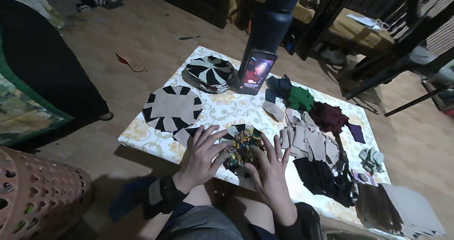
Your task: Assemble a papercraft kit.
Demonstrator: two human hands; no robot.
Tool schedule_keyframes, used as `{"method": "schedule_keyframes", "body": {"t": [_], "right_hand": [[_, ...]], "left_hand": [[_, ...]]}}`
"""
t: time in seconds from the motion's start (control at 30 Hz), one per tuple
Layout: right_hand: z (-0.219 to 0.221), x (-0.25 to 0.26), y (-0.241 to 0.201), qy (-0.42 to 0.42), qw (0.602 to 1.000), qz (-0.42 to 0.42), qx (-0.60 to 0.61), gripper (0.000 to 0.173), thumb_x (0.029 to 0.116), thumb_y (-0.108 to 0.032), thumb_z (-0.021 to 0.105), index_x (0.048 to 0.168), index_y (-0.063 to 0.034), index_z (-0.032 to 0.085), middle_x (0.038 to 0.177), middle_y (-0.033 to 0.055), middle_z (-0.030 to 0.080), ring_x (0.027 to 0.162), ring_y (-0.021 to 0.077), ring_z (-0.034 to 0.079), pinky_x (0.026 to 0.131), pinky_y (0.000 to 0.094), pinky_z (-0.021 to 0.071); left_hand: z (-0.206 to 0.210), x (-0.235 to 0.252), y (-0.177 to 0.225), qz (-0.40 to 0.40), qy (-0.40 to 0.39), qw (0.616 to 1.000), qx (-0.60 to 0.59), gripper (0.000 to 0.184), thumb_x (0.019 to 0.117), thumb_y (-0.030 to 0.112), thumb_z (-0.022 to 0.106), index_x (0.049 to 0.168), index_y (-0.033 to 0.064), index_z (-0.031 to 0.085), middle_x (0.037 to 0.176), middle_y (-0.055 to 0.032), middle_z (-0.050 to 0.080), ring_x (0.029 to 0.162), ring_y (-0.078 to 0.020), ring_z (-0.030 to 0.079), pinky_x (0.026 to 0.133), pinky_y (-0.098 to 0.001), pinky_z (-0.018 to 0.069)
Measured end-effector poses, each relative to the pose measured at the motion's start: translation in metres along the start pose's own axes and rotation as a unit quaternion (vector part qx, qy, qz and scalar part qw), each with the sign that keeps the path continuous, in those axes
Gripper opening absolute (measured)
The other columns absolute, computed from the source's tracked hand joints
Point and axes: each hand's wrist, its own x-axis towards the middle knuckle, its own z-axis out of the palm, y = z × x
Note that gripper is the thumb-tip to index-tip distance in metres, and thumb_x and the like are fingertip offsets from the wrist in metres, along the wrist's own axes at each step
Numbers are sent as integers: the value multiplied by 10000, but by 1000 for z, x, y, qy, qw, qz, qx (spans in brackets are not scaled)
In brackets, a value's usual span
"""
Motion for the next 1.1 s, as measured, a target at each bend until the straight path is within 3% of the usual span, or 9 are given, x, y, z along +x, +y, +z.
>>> {"method": "schedule_keyframes", "body": {"t": [0.2,0.27,0.37,0.47,0.57,0.7,0.87,1.0,1.1], "right_hand": [[18,18,-5,-84,996,-24,-11,689,988,-720,340,1409,-258,629,1602,92,434,1522,464,251,1119,831,94],[19,19,-6,-88,996,-31,-4,670,992,-707,353,1408,-262,631,1600,101,435,1521,464,252,1117,829,101],[14,18,-3,-56,998,-30,11,605,1005,-664,391,1334,-246,680,1574,122,467,1508,480,273,1111,836,98],[13,17,-2,-45,998,-34,19,589,1008,-663,393,1258,-235,712,1575,120,464,1518,470,253,1128,822,67],[17,19,-6,-70,996,-45,12,611,996,-693,381,1286,-261,701,1583,115,456,1515,475,260,1108,840,86],[24,24,-13,-104,993,-48,1,673,973,-741,354,1373,-294,659,1608,107,423,1518,482,243,1109,836,86],[20,27,-11,-57,998,-36,4,580,1021,-653,362,1313,-273,689,1583,105,457,1509,468,281,1115,832,95],[19,29,0,-14,999,3,-37,616,1037,-621,343,1368,-206,655,1561,144,478,1485,500,310,1100,839,101],[22,29,0,-34,999,-1,-39,618,1031,-622,368,1373,-197,658,1549,144,493,1485,505,307,1090,851,91]], "left_hand": [[-16,16,0,-150,-74,983,-79,446,1082,296,401,1442,100,575,1531,-100,501,1453,-246,430,1168,-459,398],[-21,21,0,-137,-89,984,-65,406,1082,212,395,1413,108,604,1541,-114,485,1468,-283,403,1166,-481,390],[-25,25,-9,-72,-77,994,17,358,1034,96,440,1255,159,714,1505,-116,528,1467,-371,386,1142,-568,382],[-24,25,-21,-33,-78,995,55,367,989,46,484,1148,224,763,1505,-99,527,1472,-384,365,1142,-598,362],[-17,22,-30,-28,-92,994,58,435,940,-28,510,1100,265,789,1523,-95,516,1491,-402,329,1178,-639,286],[-17,18,-30,-25,-103,991,83,471,924,-34,521,1118,302,788,1539,-63,509,1506,-384,320,1186,-657,264],[-18,16,-30,-23,-79,994,68,408,994,61,465,1237,263,722,1516,-58,529,1477,-355,381,1169,-654,292],[-19,15,-28,29,-93,993,64,539,958,21,488,1294,392,687,1533,-43,516,1489,-378,355,1154,-728,219],[-20,16,-26,32,-120,988,88,567,914,-19,529,1229,412,720,1537,-30,513,1503,-382,327,1139,-767,180]]}}
